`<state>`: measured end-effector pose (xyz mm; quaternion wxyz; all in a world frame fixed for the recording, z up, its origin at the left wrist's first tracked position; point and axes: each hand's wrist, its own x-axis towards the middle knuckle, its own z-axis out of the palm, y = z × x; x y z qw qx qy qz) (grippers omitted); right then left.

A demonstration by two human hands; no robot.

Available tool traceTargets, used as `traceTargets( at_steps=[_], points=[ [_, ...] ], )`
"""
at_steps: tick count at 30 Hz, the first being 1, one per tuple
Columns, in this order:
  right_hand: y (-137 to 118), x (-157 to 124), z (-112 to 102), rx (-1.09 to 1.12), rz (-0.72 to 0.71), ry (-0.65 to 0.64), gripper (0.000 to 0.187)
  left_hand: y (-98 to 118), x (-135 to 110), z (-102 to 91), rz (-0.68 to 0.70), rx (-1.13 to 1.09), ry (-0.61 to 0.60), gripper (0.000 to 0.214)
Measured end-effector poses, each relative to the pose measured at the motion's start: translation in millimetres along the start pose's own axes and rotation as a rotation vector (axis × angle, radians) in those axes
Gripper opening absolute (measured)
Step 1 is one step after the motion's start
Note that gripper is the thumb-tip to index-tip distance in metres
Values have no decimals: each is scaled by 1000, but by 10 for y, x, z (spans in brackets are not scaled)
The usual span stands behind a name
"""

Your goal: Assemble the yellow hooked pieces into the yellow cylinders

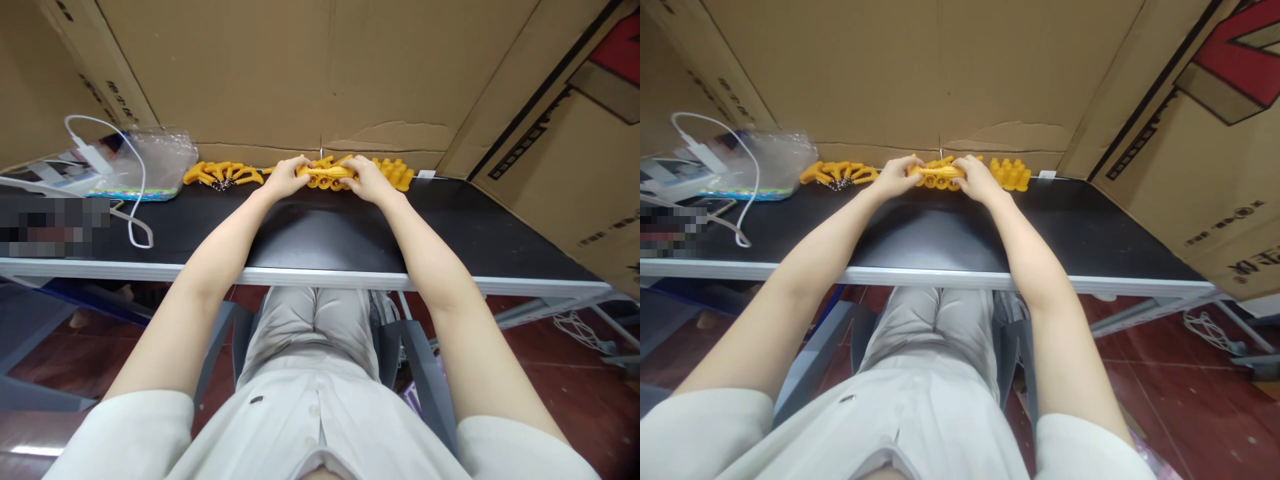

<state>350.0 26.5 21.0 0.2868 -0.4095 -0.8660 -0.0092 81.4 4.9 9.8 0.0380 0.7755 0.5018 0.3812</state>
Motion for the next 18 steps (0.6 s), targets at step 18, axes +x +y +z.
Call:
traceTargets(
  at_steps=[18],
  points=[
    [3,1,-45,146,17,-30,53,39,-29,-57,-11,163,-51,37]
  ],
)
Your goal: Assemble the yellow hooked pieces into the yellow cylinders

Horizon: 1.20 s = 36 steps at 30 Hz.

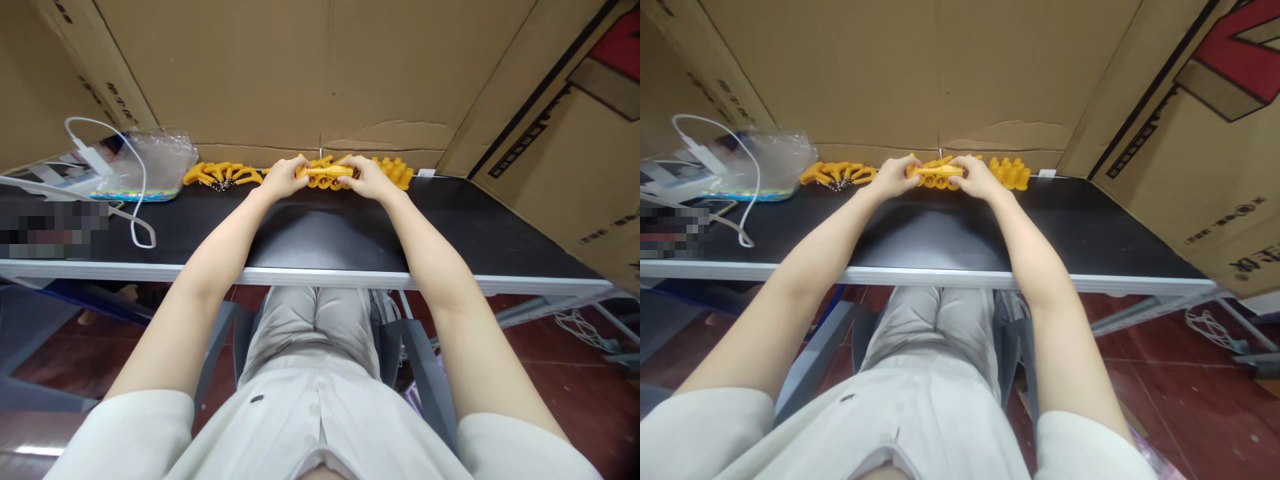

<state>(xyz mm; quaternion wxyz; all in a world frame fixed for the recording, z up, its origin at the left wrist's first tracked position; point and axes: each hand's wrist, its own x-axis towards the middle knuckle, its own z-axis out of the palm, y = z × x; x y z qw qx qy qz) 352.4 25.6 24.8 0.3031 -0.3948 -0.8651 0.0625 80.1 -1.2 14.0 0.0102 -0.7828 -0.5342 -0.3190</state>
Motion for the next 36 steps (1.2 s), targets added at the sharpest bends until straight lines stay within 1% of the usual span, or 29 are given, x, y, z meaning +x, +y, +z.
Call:
traceTargets(
  at_steps=[3,7,10,13,17,19,21,24,27,29,31,33,36],
  points=[
    [12,11,-6,60,20,11,57,-24,21,-4,9,15,-3,38],
    [110,57,1,206,64,14,69,-51,43,-21,-5,8,-1,36],
    [144,71,-26,315,71,31,68,-63,42,-42,-2,-3,2,35],
    [35,21,-99,404,126,68,64,-60,36,-55,18,-26,6,35],
    [-277,-104,-212,508,273,111,54,-42,34,-63,23,-111,45,33],
    [-417,-140,-243,553,347,128,54,-28,33,-76,25,-149,66,32],
    [-505,-141,-243,589,411,140,57,-7,30,-92,31,-150,72,31],
    [-537,-96,-196,603,499,150,66,28,29,-103,34,-107,60,30],
    [-489,-49,-141,598,558,160,76,42,41,-90,27,-76,52,29],
    [-438,-39,-129,616,573,142,79,29,51,-75,23,-80,57,28],
    [-391,-49,-145,659,571,90,76,4,58,-63,23,-98,70,27],
    [-362,-77,-178,709,543,44,67,-20,61,-55,22,-118,89,25],
    [-363,-126,-226,738,473,44,52,-35,57,-58,16,-133,99,23]
  ],
)
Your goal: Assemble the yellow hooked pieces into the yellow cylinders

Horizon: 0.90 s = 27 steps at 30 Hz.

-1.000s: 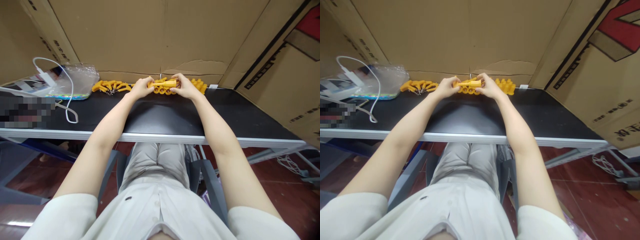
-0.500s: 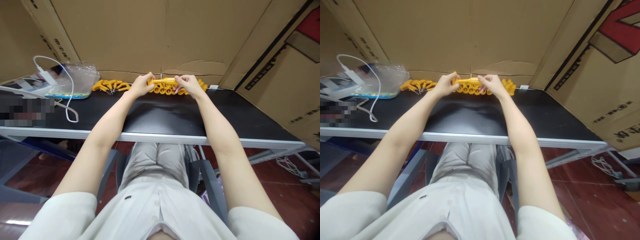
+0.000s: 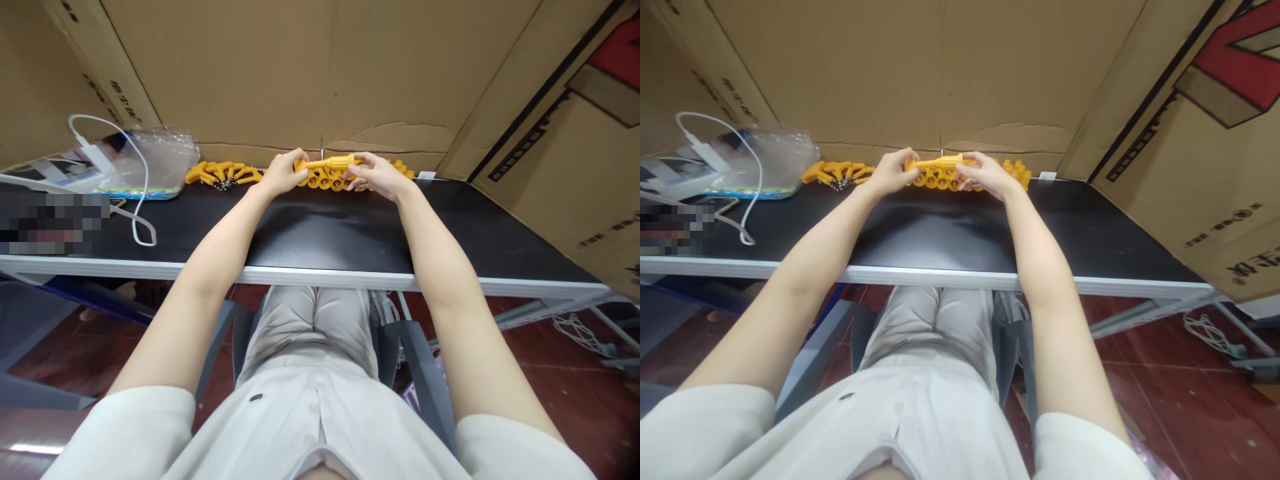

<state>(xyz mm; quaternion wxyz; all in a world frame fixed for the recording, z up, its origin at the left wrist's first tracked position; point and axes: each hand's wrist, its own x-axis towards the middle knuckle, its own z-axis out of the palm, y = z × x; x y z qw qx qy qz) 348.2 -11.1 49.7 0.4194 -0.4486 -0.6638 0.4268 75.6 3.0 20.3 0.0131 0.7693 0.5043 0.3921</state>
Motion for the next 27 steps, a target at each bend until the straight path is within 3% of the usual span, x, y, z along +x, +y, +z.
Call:
traceTargets(
  at_steps=[5,13,18,21,23,27],
  points=[
    [-38,-37,8,-13,-41,17,45,42,-17,-29,-8,17,-25,26],
    [72,108,128,-10,25,157,77,154,-32,-93,13,-14,-19,32],
    [101,145,76,-71,72,90,92,132,-11,-55,-33,4,-39,25],
    [24,64,16,-19,77,-19,73,74,6,-14,-22,-4,-30,22],
    [-31,0,10,36,14,-6,54,46,22,3,-13,-13,-19,22],
    [-70,-23,63,5,-20,91,58,58,85,-4,2,-35,-9,25]
  ],
)
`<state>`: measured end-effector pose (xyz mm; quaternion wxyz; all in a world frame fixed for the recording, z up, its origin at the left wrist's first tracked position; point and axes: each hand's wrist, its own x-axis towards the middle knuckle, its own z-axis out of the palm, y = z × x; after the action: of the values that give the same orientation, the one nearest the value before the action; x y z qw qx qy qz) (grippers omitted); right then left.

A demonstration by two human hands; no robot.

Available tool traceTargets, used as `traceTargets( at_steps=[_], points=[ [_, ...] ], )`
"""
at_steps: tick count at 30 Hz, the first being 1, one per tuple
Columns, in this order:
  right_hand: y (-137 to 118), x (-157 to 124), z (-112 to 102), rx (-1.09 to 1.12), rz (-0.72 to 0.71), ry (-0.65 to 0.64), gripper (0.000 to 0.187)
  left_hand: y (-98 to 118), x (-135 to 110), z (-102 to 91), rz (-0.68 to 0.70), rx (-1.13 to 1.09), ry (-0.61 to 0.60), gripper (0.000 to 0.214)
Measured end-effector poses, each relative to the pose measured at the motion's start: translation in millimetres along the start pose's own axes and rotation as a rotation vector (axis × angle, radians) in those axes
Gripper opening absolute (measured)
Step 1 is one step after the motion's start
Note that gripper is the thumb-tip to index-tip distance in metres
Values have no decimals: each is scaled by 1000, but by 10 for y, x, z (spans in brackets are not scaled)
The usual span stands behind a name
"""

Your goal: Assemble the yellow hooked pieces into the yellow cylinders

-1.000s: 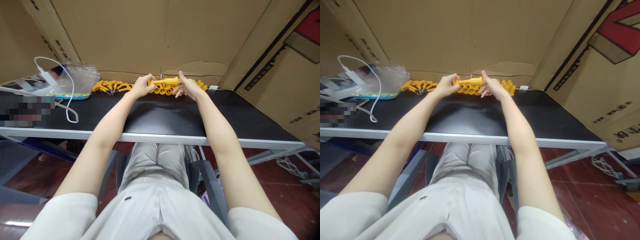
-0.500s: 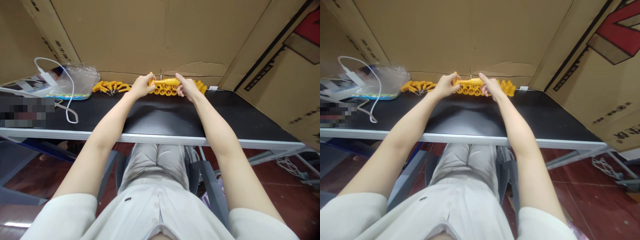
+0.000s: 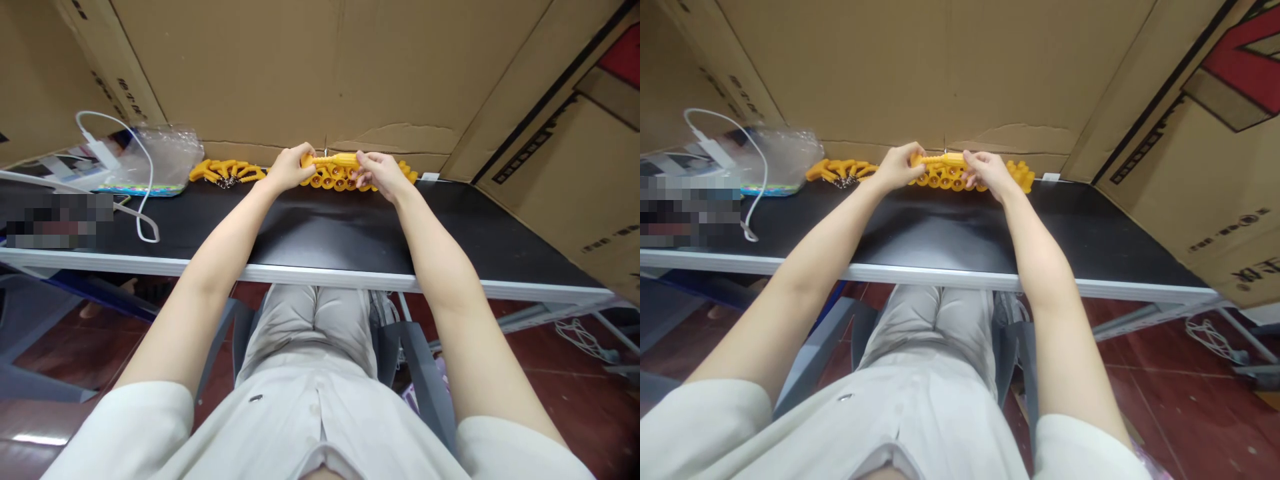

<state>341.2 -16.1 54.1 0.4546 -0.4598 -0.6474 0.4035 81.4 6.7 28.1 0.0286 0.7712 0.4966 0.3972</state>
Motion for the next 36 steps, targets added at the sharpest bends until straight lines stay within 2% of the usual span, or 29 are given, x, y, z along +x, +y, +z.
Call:
traceTargets(
  at_steps=[5,8,15,19,23,27,30,32,36],
  points=[
    [154,184,6,-8,46,114,79,92,109,-51,34,63,-19,29],
    [230,262,-37,2,45,125,87,138,147,-55,53,83,-38,28],
    [53,127,52,146,265,100,77,148,41,39,35,94,-22,34],
    [92,155,87,134,294,77,78,95,-38,89,27,92,-3,32],
    [249,263,25,73,199,24,83,17,-39,109,22,85,16,27],
    [320,274,-39,18,-17,-64,77,-83,-19,95,-7,128,29,24],
    [341,260,-44,13,-170,-51,81,-147,-20,81,-7,139,30,24],
    [359,259,-35,-2,-211,-45,81,-166,-27,73,-5,142,25,25],
    [380,255,-21,2,-217,-31,71,-157,-42,56,0,161,13,27]
  ],
)
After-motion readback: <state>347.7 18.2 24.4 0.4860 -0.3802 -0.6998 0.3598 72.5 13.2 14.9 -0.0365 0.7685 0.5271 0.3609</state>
